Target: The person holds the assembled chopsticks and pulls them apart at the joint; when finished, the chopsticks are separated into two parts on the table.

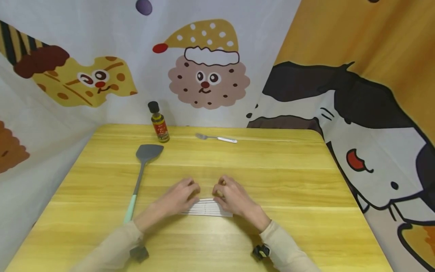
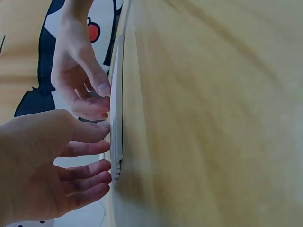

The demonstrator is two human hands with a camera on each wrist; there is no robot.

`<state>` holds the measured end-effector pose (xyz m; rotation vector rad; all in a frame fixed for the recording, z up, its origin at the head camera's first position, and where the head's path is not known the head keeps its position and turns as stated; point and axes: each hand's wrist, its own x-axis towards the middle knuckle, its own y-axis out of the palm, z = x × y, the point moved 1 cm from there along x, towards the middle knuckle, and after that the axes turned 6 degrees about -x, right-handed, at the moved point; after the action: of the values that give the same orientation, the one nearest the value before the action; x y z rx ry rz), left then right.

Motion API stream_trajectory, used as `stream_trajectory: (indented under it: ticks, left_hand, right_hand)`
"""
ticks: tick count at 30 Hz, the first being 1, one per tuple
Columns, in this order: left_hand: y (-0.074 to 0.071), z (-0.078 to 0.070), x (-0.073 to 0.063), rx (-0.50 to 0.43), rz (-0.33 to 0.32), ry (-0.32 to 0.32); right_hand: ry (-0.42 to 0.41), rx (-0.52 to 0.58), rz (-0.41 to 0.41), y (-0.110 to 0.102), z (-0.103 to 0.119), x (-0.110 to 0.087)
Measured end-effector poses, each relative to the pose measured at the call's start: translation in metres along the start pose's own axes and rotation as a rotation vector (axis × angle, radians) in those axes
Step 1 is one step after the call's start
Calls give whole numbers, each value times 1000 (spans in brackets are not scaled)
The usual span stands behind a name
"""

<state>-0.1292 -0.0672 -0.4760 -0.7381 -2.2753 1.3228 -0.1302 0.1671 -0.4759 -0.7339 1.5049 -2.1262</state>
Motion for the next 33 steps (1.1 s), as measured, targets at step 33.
stream_trajectory:
  ticks: [33]
  left_hand:
    - [-5, -11, 10, 81, -145, 104]
  right_hand:
    - [-169, -79, -179, 2, 1, 14]
